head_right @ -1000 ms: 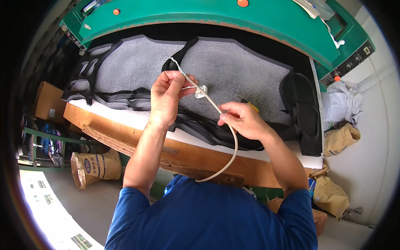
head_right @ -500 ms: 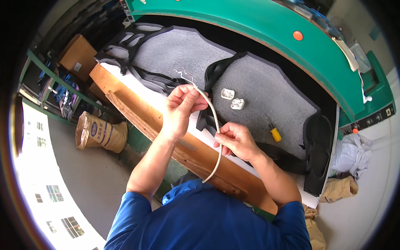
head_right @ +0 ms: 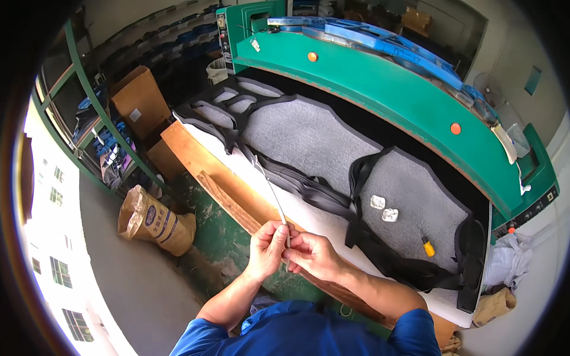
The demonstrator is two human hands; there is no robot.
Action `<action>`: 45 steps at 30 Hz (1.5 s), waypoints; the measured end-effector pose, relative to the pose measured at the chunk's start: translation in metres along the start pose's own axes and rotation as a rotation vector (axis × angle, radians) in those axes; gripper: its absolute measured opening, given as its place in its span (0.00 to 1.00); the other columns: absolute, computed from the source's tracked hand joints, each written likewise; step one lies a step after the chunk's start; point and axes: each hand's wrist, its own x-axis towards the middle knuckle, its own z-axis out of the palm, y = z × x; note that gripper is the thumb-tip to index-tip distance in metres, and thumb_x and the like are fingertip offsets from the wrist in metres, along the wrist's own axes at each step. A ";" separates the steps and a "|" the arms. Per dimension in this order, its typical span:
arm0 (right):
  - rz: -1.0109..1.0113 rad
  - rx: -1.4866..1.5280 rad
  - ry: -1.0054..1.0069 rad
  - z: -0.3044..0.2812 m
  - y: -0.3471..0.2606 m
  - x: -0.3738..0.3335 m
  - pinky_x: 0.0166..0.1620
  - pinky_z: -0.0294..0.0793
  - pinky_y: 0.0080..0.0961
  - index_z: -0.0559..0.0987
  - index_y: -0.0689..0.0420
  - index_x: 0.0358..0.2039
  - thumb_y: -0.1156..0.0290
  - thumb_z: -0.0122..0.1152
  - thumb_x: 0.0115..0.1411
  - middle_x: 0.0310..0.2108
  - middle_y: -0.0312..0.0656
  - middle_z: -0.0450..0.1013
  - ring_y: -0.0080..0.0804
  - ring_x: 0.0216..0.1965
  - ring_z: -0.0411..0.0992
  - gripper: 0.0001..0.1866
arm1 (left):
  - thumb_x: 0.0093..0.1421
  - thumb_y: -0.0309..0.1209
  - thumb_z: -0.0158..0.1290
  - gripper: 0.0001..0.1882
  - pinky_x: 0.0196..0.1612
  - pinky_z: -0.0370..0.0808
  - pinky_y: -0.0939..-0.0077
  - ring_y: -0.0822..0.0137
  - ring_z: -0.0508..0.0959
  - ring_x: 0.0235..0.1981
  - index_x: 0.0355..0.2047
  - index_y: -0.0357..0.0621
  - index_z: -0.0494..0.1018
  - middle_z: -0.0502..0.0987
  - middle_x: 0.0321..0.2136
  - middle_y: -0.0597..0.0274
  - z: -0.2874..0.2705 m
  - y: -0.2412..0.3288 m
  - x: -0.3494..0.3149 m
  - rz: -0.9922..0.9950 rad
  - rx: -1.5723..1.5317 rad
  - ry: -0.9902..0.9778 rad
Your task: The person is preparing wires and assembling them into an electrical plug using tools.
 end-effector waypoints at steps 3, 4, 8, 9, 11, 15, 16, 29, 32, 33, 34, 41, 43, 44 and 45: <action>0.023 0.009 -0.136 0.031 -0.005 0.044 0.38 0.78 0.22 0.73 0.65 0.48 0.77 0.55 0.63 0.35 0.42 0.75 0.25 0.34 0.75 0.13 | 0.69 0.33 0.43 0.11 0.29 0.73 0.83 0.76 0.74 0.24 0.41 0.38 0.70 0.76 0.24 0.64 -0.060 0.028 0.021 0.108 0.012 0.077; 0.044 -0.069 -0.187 0.037 -0.011 0.060 0.41 0.77 0.22 0.73 0.65 0.48 0.78 0.56 0.62 0.39 0.43 0.75 0.25 0.38 0.75 0.14 | 0.69 0.33 0.43 0.11 0.26 0.72 0.84 0.77 0.73 0.22 0.42 0.38 0.69 0.74 0.22 0.65 -0.083 0.035 0.029 0.107 0.000 0.076; -0.026 -0.297 -0.072 0.035 -0.056 0.129 0.42 0.78 0.22 0.74 0.64 0.46 0.79 0.59 0.59 0.42 0.45 0.76 0.24 0.39 0.75 0.14 | 0.69 0.33 0.43 0.11 0.19 0.63 0.85 0.80 0.64 0.15 0.42 0.39 0.70 0.67 0.17 0.70 -0.152 0.061 0.064 0.090 0.013 0.159; -0.071 -0.372 -0.020 0.024 -0.066 0.150 0.42 0.78 0.23 0.74 0.64 0.45 0.79 0.60 0.59 0.41 0.45 0.76 0.25 0.38 0.75 0.13 | 0.69 0.33 0.43 0.11 0.19 0.62 0.86 0.80 0.63 0.15 0.41 0.38 0.71 0.67 0.17 0.70 -0.167 0.063 0.073 0.084 0.020 0.156; -0.180 -0.404 0.117 0.003 -0.087 0.197 0.38 0.78 0.22 0.76 0.62 0.43 0.75 0.62 0.59 0.36 0.41 0.76 0.23 0.35 0.74 0.12 | 0.68 0.33 0.44 0.11 0.19 0.61 0.86 0.81 0.63 0.16 0.41 0.38 0.72 0.67 0.18 0.71 -0.194 0.066 0.088 0.071 0.025 0.181; -0.292 -0.655 0.382 -0.053 -0.145 0.303 0.37 0.76 0.22 0.78 0.63 0.38 0.74 0.62 0.58 0.30 0.38 0.76 0.22 0.33 0.74 0.09 | 0.68 0.32 0.46 0.11 0.19 0.58 0.87 0.81 0.62 0.16 0.40 0.37 0.74 0.68 0.19 0.71 -0.236 0.066 0.119 0.023 0.015 0.233; -0.432 -0.791 0.454 -0.072 -0.155 0.333 0.34 0.75 0.20 0.78 0.62 0.39 0.75 0.61 0.58 0.30 0.39 0.77 0.22 0.29 0.74 0.08 | 0.67 0.31 0.47 0.11 0.19 0.58 0.88 0.81 0.62 0.16 0.41 0.36 0.74 0.69 0.20 0.71 -0.244 0.065 0.126 0.000 0.013 0.237; -0.392 -1.388 1.016 -0.131 -0.271 0.647 0.53 0.70 0.43 0.78 0.54 0.45 0.56 0.53 0.58 0.47 0.52 0.73 0.49 0.50 0.71 0.20 | 0.66 0.27 0.47 0.10 0.24 0.66 0.85 0.78 0.68 0.20 0.45 0.37 0.73 0.72 0.22 0.67 -0.335 0.054 0.175 -0.126 0.078 0.337; -0.113 -1.536 1.138 -0.138 -0.289 0.668 0.57 0.66 0.46 0.76 0.52 0.50 0.50 0.43 0.62 0.52 0.51 0.71 0.51 0.55 0.68 0.25 | 0.66 0.30 0.48 0.11 0.25 0.68 0.84 0.77 0.69 0.21 0.46 0.39 0.73 0.73 0.23 0.67 -0.350 0.049 0.184 -0.173 0.072 0.358; -0.063 -1.502 1.168 -0.127 -0.291 0.678 0.58 0.63 0.44 0.75 0.51 0.51 0.51 0.42 0.62 0.54 0.49 0.70 0.50 0.57 0.66 0.25 | 0.66 0.30 0.48 0.12 0.25 0.68 0.85 0.77 0.69 0.21 0.47 0.39 0.73 0.73 0.23 0.67 -0.354 0.049 0.182 -0.198 0.062 0.384; 0.012 -1.533 1.135 -0.128 -0.294 0.688 0.58 0.63 0.44 0.75 0.53 0.52 0.52 0.43 0.61 0.55 0.49 0.69 0.48 0.57 0.66 0.26 | 0.66 0.31 0.48 0.12 0.25 0.68 0.85 0.78 0.69 0.21 0.47 0.39 0.73 0.72 0.23 0.67 -0.358 0.047 0.179 -0.225 0.057 0.407; 0.059 -1.647 0.935 -0.243 -0.328 0.741 0.38 0.72 0.39 0.79 0.65 0.38 0.60 0.52 0.53 0.36 0.54 0.77 0.44 0.36 0.77 0.21 | 0.66 0.32 0.49 0.13 0.26 0.66 0.87 0.81 0.67 0.23 0.48 0.41 0.73 0.71 0.24 0.71 -0.372 0.026 0.161 -0.291 -0.005 0.468; 0.041 -1.023 0.817 -0.263 -0.332 0.731 0.23 0.67 0.29 0.79 0.61 0.29 0.62 0.53 0.57 0.22 0.41 0.73 0.29 0.22 0.72 0.14 | 0.67 0.32 0.48 0.12 0.25 0.64 0.88 0.82 0.65 0.23 0.48 0.42 0.73 0.70 0.24 0.73 -0.377 0.019 0.155 -0.283 -0.032 0.474; 0.043 -0.796 0.668 -0.263 -0.334 0.729 0.19 0.63 0.22 0.78 0.54 0.28 0.61 0.56 0.58 0.19 0.33 0.69 0.21 0.17 0.66 0.10 | 0.67 0.31 0.47 0.12 0.25 0.63 0.88 0.82 0.65 0.22 0.47 0.42 0.73 0.70 0.24 0.73 -0.379 0.018 0.151 -0.312 -0.074 0.490; 0.068 -0.726 0.579 -0.259 -0.339 0.723 0.22 0.64 0.20 0.78 0.51 0.28 0.58 0.60 0.56 0.21 0.32 0.72 0.19 0.19 0.67 0.11 | 0.67 0.31 0.46 0.11 0.25 0.62 0.88 0.82 0.64 0.22 0.47 0.42 0.73 0.70 0.24 0.73 -0.382 0.017 0.147 -0.341 -0.111 0.500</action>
